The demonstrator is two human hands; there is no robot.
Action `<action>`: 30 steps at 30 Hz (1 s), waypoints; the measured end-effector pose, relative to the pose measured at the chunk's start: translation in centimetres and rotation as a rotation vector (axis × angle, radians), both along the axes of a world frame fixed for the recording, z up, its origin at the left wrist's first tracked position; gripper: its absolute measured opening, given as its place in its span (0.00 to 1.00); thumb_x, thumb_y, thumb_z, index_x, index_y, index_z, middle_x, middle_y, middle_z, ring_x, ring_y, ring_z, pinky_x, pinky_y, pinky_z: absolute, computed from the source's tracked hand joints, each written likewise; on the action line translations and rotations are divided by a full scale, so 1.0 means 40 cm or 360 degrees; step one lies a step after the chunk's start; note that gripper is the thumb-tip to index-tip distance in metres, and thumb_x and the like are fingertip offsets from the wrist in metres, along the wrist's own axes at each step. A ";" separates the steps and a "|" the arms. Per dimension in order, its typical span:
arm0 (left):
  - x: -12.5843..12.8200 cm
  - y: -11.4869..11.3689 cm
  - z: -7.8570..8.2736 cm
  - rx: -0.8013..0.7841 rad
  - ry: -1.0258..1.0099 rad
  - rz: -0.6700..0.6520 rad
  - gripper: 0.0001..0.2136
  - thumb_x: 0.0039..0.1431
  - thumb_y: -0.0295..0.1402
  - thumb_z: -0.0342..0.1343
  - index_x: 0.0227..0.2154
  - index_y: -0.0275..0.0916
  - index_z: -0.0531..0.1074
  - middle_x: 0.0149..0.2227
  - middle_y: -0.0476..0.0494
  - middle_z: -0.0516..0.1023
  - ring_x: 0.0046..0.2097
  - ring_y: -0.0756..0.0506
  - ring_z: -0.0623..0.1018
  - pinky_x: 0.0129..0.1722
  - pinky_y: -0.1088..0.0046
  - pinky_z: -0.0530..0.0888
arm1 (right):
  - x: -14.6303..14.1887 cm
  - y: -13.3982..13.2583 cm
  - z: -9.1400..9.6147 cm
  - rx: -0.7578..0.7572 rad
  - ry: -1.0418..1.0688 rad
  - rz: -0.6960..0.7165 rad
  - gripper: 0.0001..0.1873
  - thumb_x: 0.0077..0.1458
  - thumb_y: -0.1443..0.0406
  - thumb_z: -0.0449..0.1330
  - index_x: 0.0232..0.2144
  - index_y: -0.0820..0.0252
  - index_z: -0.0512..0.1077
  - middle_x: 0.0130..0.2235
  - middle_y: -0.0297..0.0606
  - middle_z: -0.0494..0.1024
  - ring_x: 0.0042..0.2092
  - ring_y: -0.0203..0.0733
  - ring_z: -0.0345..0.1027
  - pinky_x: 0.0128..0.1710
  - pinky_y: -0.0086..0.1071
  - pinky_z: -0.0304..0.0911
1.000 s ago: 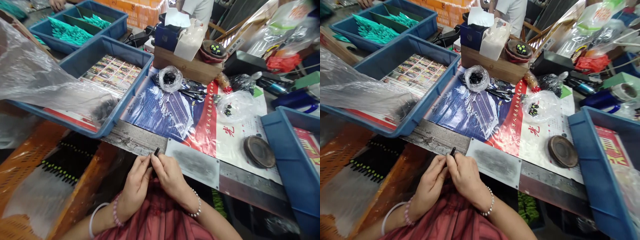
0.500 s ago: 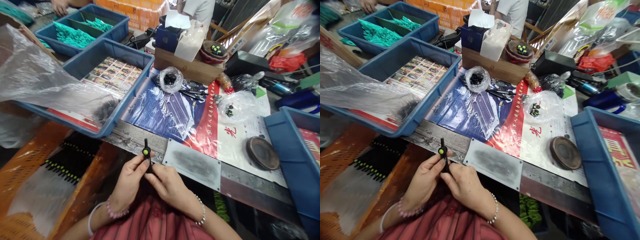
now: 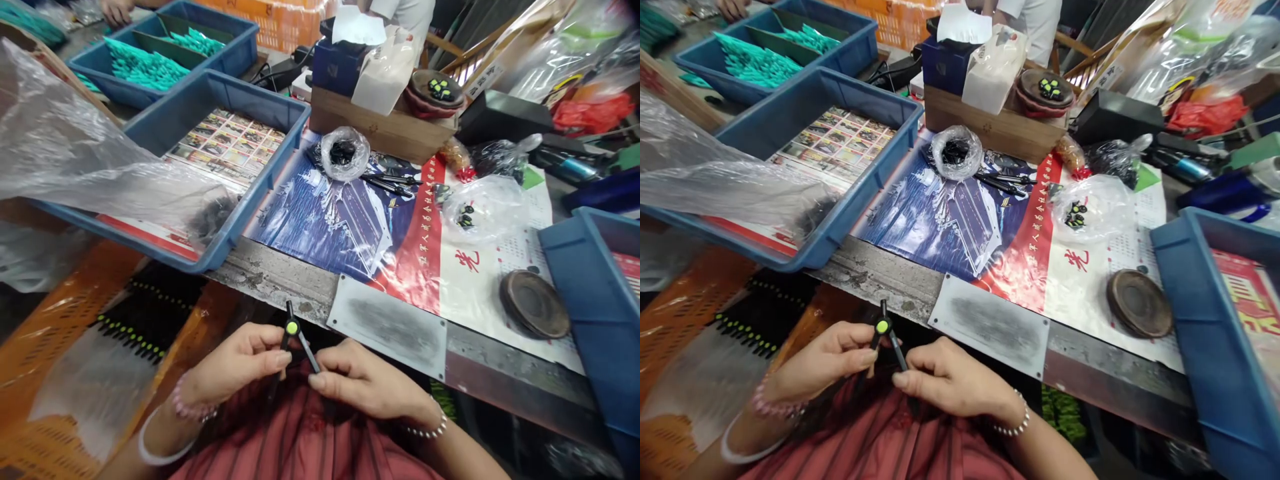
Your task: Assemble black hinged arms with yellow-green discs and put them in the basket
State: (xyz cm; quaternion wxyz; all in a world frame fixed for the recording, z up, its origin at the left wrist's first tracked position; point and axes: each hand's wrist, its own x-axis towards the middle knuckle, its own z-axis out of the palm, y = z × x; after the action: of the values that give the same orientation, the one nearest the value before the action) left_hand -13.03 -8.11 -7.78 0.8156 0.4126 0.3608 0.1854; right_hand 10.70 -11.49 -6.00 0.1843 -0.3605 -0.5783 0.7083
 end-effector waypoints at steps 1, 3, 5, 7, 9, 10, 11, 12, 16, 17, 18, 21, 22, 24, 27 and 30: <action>0.001 0.002 -0.007 -0.0131 -0.0142 -0.0009 0.16 0.55 0.42 0.67 0.41 0.35 0.81 0.26 0.48 0.74 0.28 0.53 0.68 0.28 0.81 0.63 | 0.003 0.002 0.001 -0.0069 0.0075 0.0016 0.25 0.65 0.50 0.55 0.24 0.61 0.60 0.23 0.27 0.57 0.25 0.29 0.47 0.23 0.25 0.44; 0.011 0.005 -0.024 -0.0356 -0.0459 0.0060 0.25 0.50 0.43 0.70 0.50 0.39 0.78 0.31 0.46 0.76 0.31 0.52 0.72 0.32 0.81 0.67 | -0.002 0.005 -0.003 -0.0177 0.0193 -0.0031 0.26 0.64 0.48 0.56 0.24 0.61 0.60 0.23 0.28 0.58 0.24 0.29 0.47 0.23 0.25 0.43; 0.029 0.006 -0.037 -0.0441 -0.0686 0.0136 0.28 0.48 0.43 0.72 0.52 0.42 0.76 0.41 0.42 0.78 0.40 0.49 0.76 0.40 0.78 0.72 | -0.013 0.005 -0.008 -0.0226 0.0251 -0.0099 0.27 0.63 0.46 0.55 0.24 0.61 0.59 0.23 0.28 0.57 0.25 0.29 0.47 0.23 0.26 0.43; 0.044 0.005 -0.043 -0.0447 -0.0779 0.0167 0.26 0.48 0.43 0.72 0.51 0.41 0.77 0.48 0.40 0.77 0.46 0.46 0.77 0.45 0.76 0.73 | -0.023 0.003 -0.012 -0.0226 0.0260 -0.0144 0.28 0.63 0.46 0.55 0.24 0.61 0.59 0.24 0.28 0.56 0.25 0.29 0.46 0.24 0.26 0.43; 0.054 0.002 -0.042 -0.0439 -0.0815 0.0210 0.25 0.48 0.41 0.72 0.50 0.41 0.78 0.48 0.41 0.78 0.48 0.47 0.77 0.48 0.76 0.73 | -0.030 0.001 -0.013 -0.0208 0.0251 -0.0182 0.27 0.64 0.46 0.55 0.24 0.61 0.59 0.24 0.28 0.55 0.25 0.29 0.46 0.24 0.26 0.43; 0.057 0.000 -0.040 -0.0433 -0.0825 0.0241 0.24 0.48 0.40 0.72 0.49 0.41 0.79 0.47 0.42 0.79 0.48 0.48 0.78 0.50 0.76 0.73 | -0.032 0.000 -0.012 -0.0197 0.0245 -0.0197 0.27 0.64 0.47 0.55 0.24 0.61 0.59 0.24 0.28 0.55 0.25 0.29 0.46 0.24 0.26 0.43; 0.058 -0.002 -0.038 -0.0428 -0.0828 0.0271 0.23 0.48 0.39 0.73 0.48 0.40 0.79 0.46 0.43 0.80 0.48 0.48 0.78 0.51 0.77 0.73 | -0.033 0.000 -0.011 -0.0186 0.0244 -0.0209 0.26 0.64 0.47 0.55 0.25 0.62 0.60 0.24 0.28 0.55 0.25 0.29 0.46 0.23 0.26 0.43; 0.060 -0.004 -0.036 -0.0428 -0.0820 0.0306 0.22 0.48 0.38 0.73 0.47 0.40 0.79 0.44 0.44 0.81 0.47 0.49 0.78 0.51 0.78 0.73 | -0.035 0.000 -0.010 -0.0175 0.0247 -0.0218 0.26 0.64 0.47 0.55 0.25 0.62 0.61 0.24 0.28 0.56 0.25 0.29 0.46 0.23 0.25 0.43; 0.067 -0.014 -0.036 -0.0446 -0.0736 0.0427 0.20 0.48 0.37 0.73 0.44 0.40 0.80 0.39 0.46 0.81 0.40 0.51 0.80 0.44 0.80 0.76 | -0.046 -0.001 -0.007 -0.0159 0.0278 -0.0282 0.25 0.64 0.48 0.55 0.26 0.63 0.63 0.24 0.28 0.57 0.25 0.29 0.47 0.23 0.25 0.44; 0.070 -0.017 -0.038 -0.0446 -0.0721 0.0457 0.20 0.48 0.37 0.73 0.44 0.40 0.80 0.39 0.46 0.81 0.39 0.51 0.80 0.42 0.80 0.76 | -0.050 -0.002 -0.007 -0.0170 0.0283 -0.0298 0.25 0.64 0.48 0.55 0.26 0.63 0.63 0.24 0.28 0.57 0.25 0.29 0.47 0.23 0.25 0.44; 0.074 -0.019 -0.040 -0.0442 -0.0710 0.0488 0.19 0.47 0.37 0.73 0.43 0.40 0.80 0.38 0.47 0.80 0.37 0.52 0.79 0.40 0.81 0.76 | -0.055 -0.004 -0.008 -0.0186 0.0286 -0.0314 0.25 0.64 0.48 0.55 0.26 0.62 0.63 0.24 0.28 0.57 0.25 0.28 0.47 0.23 0.25 0.44; 0.088 -0.027 -0.043 -0.0425 -0.0697 0.0582 0.18 0.46 0.36 0.74 0.41 0.41 0.81 0.34 0.50 0.78 0.33 0.55 0.77 0.35 0.86 0.74 | -0.069 -0.011 -0.012 -0.0253 0.0304 -0.0360 0.26 0.63 0.47 0.56 0.25 0.62 0.61 0.22 0.28 0.57 0.24 0.28 0.47 0.23 0.25 0.43; 0.094 -0.029 -0.044 -0.0415 -0.0699 0.0603 0.17 0.45 0.36 0.75 0.39 0.41 0.81 0.33 0.51 0.77 0.32 0.56 0.76 0.34 0.86 0.73 | -0.075 -0.014 -0.014 -0.0269 0.0312 -0.0376 0.26 0.63 0.47 0.57 0.25 0.61 0.61 0.22 0.27 0.58 0.23 0.28 0.47 0.22 0.25 0.44; 0.102 -0.032 -0.043 -0.0397 -0.0701 0.0635 0.17 0.44 0.38 0.75 0.38 0.41 0.81 0.31 0.52 0.75 0.31 0.56 0.74 0.33 0.86 0.72 | -0.086 -0.018 -0.019 -0.0294 0.0323 -0.0408 0.27 0.62 0.46 0.57 0.25 0.62 0.63 0.21 0.27 0.59 0.22 0.28 0.48 0.22 0.25 0.44; 0.100 -0.032 -0.044 -0.0357 -0.0666 0.0665 0.18 0.45 0.40 0.74 0.39 0.41 0.81 0.31 0.51 0.74 0.31 0.55 0.74 0.32 0.85 0.73 | -0.102 -0.018 -0.029 -0.0350 0.0340 -0.0425 0.27 0.62 0.46 0.58 0.26 0.63 0.66 0.20 0.27 0.60 0.21 0.27 0.49 0.21 0.24 0.44; 0.070 -0.029 -0.044 -0.0268 -0.0529 0.0694 0.16 0.50 0.36 0.72 0.43 0.38 0.80 0.33 0.48 0.77 0.33 0.54 0.76 0.35 0.83 0.74 | -0.110 -0.008 -0.044 -0.0493 0.0357 -0.0363 0.26 0.60 0.46 0.60 0.26 0.63 0.66 0.19 0.26 0.60 0.19 0.26 0.48 0.19 0.24 0.43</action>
State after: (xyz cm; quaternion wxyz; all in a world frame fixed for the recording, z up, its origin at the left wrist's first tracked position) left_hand -10.23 -9.28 -9.54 0.8359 0.2202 0.3164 0.3908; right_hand 6.31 -11.80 -7.75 0.2688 -0.3667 -0.3939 0.7988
